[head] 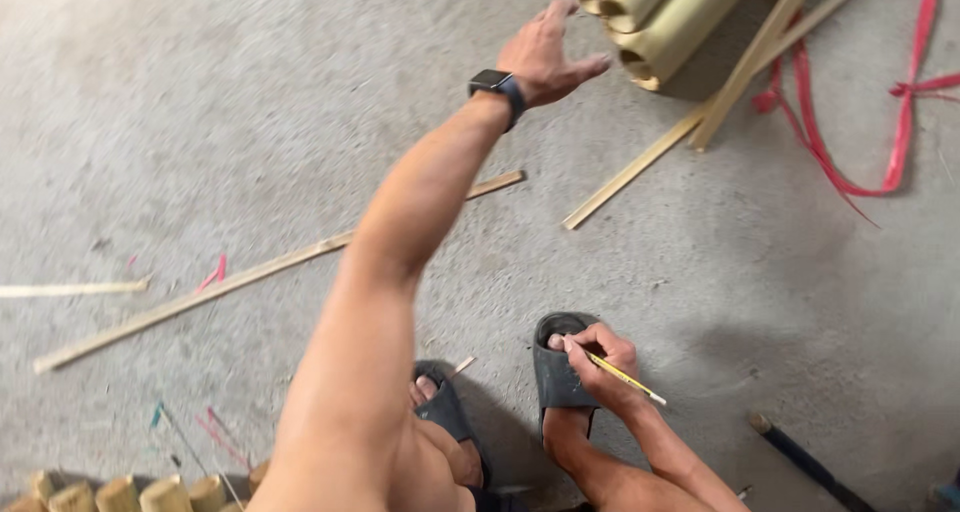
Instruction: The person sits on the floor and uses a pencil and a wooden ruler to mark measurement lines on several bamboo poles. They repeatedly pick up a pole, align the ruler, draw a line, and set the pole aside.
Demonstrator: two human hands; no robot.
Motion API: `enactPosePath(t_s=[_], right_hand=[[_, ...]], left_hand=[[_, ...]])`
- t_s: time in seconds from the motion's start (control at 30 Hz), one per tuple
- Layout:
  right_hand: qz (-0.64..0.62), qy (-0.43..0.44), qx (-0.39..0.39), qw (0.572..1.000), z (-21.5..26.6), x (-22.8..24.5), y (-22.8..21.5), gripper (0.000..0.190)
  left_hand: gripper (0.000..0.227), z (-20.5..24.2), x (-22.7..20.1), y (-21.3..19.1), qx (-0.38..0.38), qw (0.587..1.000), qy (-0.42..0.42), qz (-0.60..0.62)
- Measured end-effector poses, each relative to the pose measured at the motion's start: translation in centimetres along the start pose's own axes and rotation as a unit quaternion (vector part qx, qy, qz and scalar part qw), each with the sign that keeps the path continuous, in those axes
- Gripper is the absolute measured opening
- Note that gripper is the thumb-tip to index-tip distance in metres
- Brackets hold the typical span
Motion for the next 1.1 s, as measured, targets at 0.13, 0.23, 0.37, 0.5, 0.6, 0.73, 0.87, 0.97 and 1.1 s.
enactPosePath(t_s=[0.13,0.23,0.37,0.5,0.6,0.73,0.87,0.97,1.1], right_hand=[[0.039,0.065,-0.02,0.997,0.5,-0.3,-0.9,0.011],[0.022,0.079,-0.013,0.997,0.2,-0.8,-1.5,0.013],[-0.004,0.112,0.004,0.994,0.7,-2.2,-1.1,0.012],[-0.022,0.058,0.011,0.998,0.4,-1.6,-0.2,0.012],[-0.003,0.05,0.017,0.999,0.5,-1.4,0.0,0.013],[0.029,0.023,0.021,0.999,0.7,-0.5,1.2,0.013],[0.03,0.0,0.053,0.998,-0.1,0.8,3.1,0.016],[0.04,-0.089,0.054,0.994,-0.9,4.0,3.6,0.017],[0.09,-0.269,0.017,0.959,-0.3,8.6,2.8,0.018]], left_hand=[[0.099,-5.9,-0.5,7.0,-0.032,0.98,-0.157,0.117],[0.093,-7.9,0.5,8.3,-0.08,0.97,-0.191,0.124],[0.072,-7.2,3.5,7.9,0.019,0.977,-0.161,0.14],[0.068,7.3,7.8,5.4,0.264,0.845,-0.219,0.412],[0.101,22.3,6.2,1.2,0.438,0.67,-0.192,0.569],[0.095,28.9,7.4,-1.1,0.392,0.746,-0.217,0.492],[0.079,27.8,9.7,-0.8,0.246,0.921,-0.238,0.186],[0.079,30.3,10.1,-2.0,0.168,0.961,-0.206,0.078],[0.092,40.1,11.5,-3.8,0.143,0.968,-0.207,-0.011]])
Point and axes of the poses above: each hand's wrist, its own z-axis away from the middle knuckle, its own y-axis out of the palm, x = y × z, the point moved 9 cm from there along -z, towards the middle knuckle, and after that the axes turned 2 degrees about -z, right-handed, at the moved point
